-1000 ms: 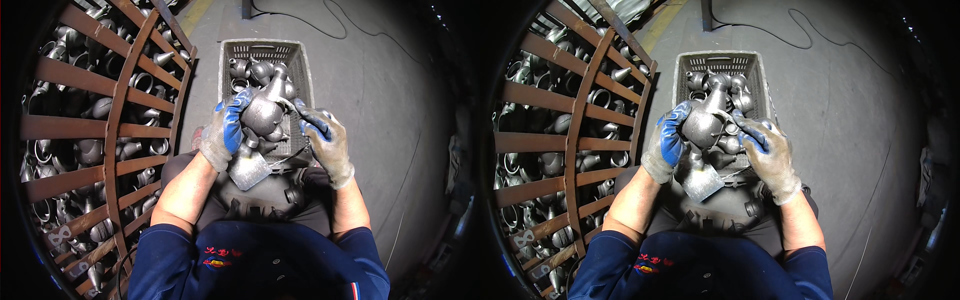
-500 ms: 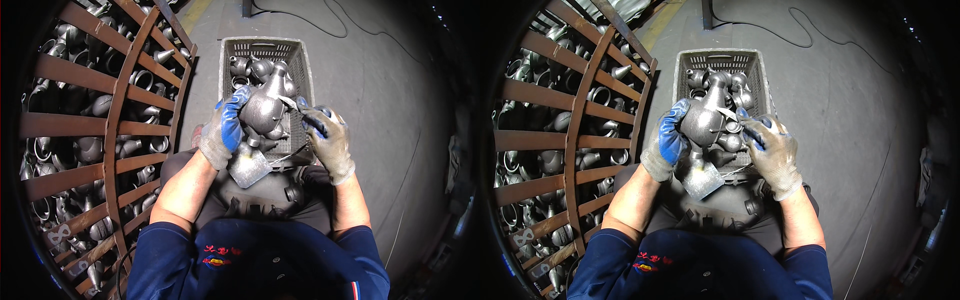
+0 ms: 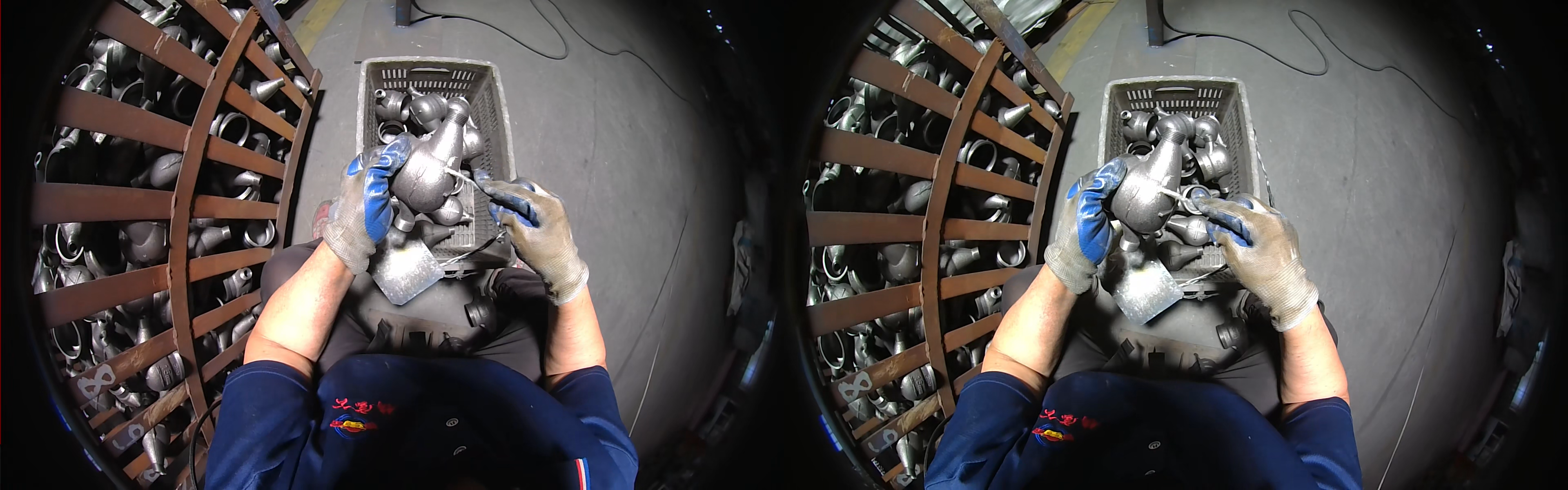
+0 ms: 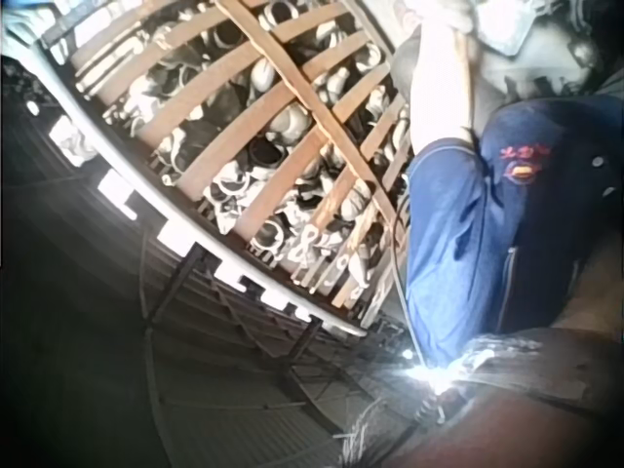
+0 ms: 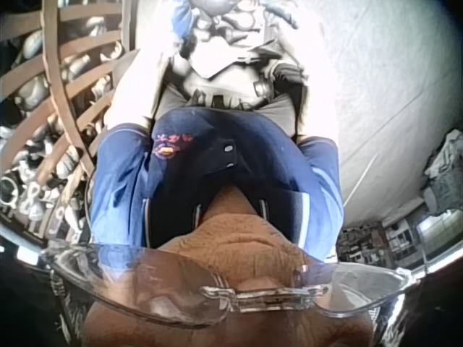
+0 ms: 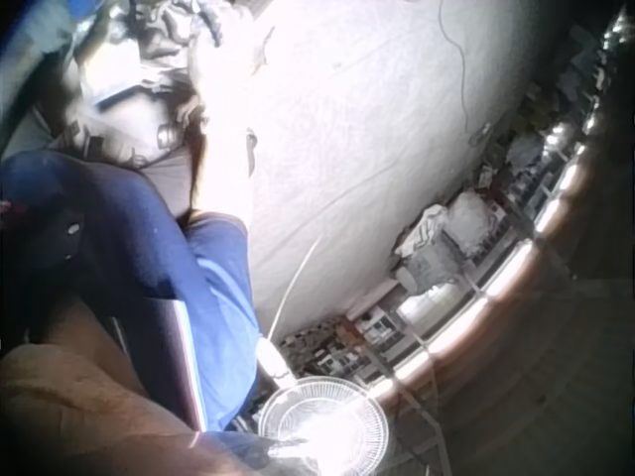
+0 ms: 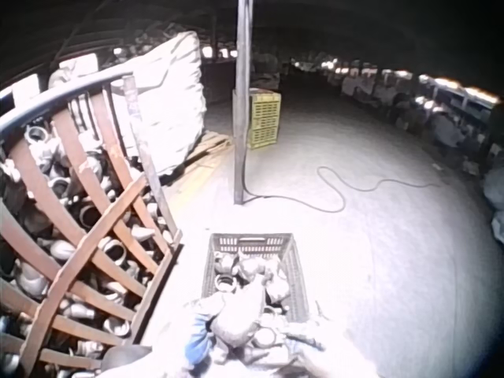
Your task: Cleaning and inspecting metal castings using a hand tool before placing them into a storage cage.
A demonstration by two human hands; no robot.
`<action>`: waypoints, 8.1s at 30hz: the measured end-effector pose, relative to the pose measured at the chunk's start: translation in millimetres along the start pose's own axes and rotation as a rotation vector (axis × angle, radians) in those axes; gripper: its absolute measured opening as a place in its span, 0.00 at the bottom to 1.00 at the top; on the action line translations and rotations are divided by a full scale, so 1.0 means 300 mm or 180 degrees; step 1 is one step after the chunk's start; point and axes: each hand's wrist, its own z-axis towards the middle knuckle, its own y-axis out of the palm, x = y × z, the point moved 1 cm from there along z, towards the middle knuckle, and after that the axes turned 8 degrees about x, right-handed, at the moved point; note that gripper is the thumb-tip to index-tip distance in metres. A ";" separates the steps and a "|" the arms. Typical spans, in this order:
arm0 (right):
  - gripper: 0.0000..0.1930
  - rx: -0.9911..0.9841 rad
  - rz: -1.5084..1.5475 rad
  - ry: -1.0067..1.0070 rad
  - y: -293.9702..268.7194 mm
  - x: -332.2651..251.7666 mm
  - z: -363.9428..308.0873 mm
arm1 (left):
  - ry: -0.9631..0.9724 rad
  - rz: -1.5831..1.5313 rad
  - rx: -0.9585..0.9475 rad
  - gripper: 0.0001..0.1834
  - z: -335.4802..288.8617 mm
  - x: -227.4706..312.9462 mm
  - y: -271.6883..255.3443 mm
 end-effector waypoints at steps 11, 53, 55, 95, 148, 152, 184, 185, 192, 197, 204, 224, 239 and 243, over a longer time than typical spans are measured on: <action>0.16 0.0030 -0.0166 0.0103 -0.009 -0.001 -0.006 | -0.0324 -0.0230 0.0124 0.21 0.005 -0.018 0.013; 0.17 0.0518 -0.0846 -0.0850 0.017 -0.003 -0.027 | -0.0515 -0.0956 0.0019 0.20 0.019 -0.046 0.003; 0.18 0.0625 -0.1072 -0.0966 0.022 -0.008 -0.040 | -0.0625 -0.1150 0.0043 0.19 0.016 -0.050 -0.002; 0.13 -0.1742 -0.1457 -0.0070 0.363 0.201 -0.153 | 0.0648 -0.1006 -0.0033 0.16 0.007 0.037 -0.097; 0.19 0.0260 -0.0544 -0.0854 -0.003 -0.004 -0.031 | -0.0447 -0.0735 -0.0118 0.16 0.003 -0.008 -0.011; 0.15 0.0241 -0.0415 -0.0792 -0.006 -0.034 -0.030 | -0.0383 -0.0739 0.0040 0.16 0.007 -0.020 -0.014; 0.18 0.0293 -0.0826 -0.0560 0.001 -0.025 -0.036 | 0.0057 -0.0276 0.0280 0.16 0.028 -0.077 -0.018; 0.19 0.0269 -0.0866 -0.0594 0.003 -0.032 -0.037 | 0.0256 -0.0258 0.0289 0.16 0.031 -0.085 -0.021; 0.22 0.0334 -0.1039 -0.0658 0.024 -0.065 -0.056 | -0.0488 -0.0317 0.0034 0.17 0.009 -0.048 -0.022; 0.22 0.0274 -0.1016 -0.0680 0.029 -0.061 -0.058 | -0.0655 -0.0739 0.0177 0.18 -0.004 -0.026 -0.004; 0.22 0.0444 -0.0715 -0.0653 0.040 -0.037 -0.052 | -0.0414 -0.0543 -0.0023 0.17 0.008 -0.039 -0.005; 0.21 0.0435 -0.0616 -0.0753 0.044 -0.030 -0.055 | -0.0634 -0.0617 0.0041 0.18 0.005 -0.040 -0.019; 0.17 0.0506 -0.0486 -0.0519 0.041 -0.016 -0.037 | -0.0410 -0.0652 -0.0147 0.19 0.008 -0.046 -0.041; 0.17 0.0476 -0.0170 -0.0361 0.062 -0.026 -0.042 | -0.0708 -0.1091 0.0118 0.18 -0.004 -0.027 -0.017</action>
